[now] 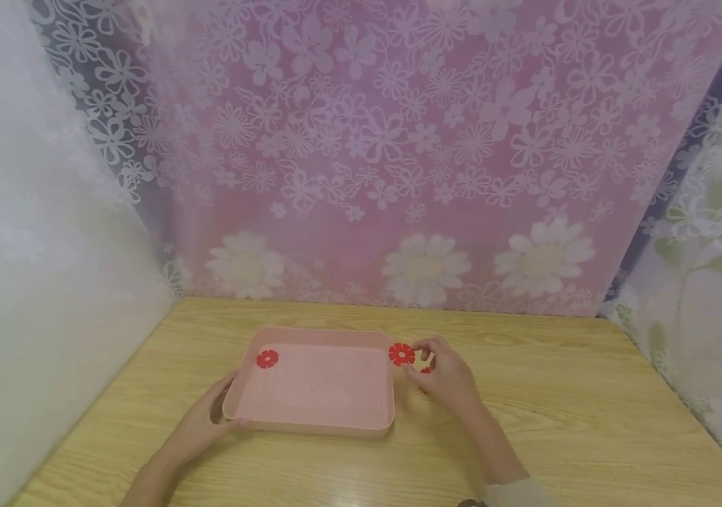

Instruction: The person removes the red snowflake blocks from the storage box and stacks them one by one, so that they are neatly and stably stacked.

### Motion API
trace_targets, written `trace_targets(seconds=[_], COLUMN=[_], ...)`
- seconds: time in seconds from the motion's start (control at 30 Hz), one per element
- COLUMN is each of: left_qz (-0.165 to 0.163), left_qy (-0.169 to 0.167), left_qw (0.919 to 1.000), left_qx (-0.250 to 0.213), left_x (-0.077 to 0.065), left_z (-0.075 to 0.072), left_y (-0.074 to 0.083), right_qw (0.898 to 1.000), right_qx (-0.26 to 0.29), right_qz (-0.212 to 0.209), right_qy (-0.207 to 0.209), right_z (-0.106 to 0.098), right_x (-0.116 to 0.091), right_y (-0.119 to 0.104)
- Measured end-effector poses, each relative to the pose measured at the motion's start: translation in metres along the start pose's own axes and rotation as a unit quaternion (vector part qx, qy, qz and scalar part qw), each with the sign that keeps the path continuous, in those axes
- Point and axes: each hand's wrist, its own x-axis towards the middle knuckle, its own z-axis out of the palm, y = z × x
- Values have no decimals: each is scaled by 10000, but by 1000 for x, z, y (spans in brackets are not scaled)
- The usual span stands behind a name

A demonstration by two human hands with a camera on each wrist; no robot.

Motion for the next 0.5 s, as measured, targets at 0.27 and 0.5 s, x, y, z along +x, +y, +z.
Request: trace_targets(seconds=[0.27, 0.5], left_qz=[-38, -88], left_qy=[28, 44], left_qw=[10000, 9999], left_qx=[62, 120], left_x=[1, -2], left_z=[2, 0], left_y=[-11, 7], right_qw=[9999, 9996], right_qx=[-48, -143], right_qz=[163, 232], right_qy=[-9, -36], right_z=[-12, -17], right_x=[-8, -12], right_y=[21, 36])
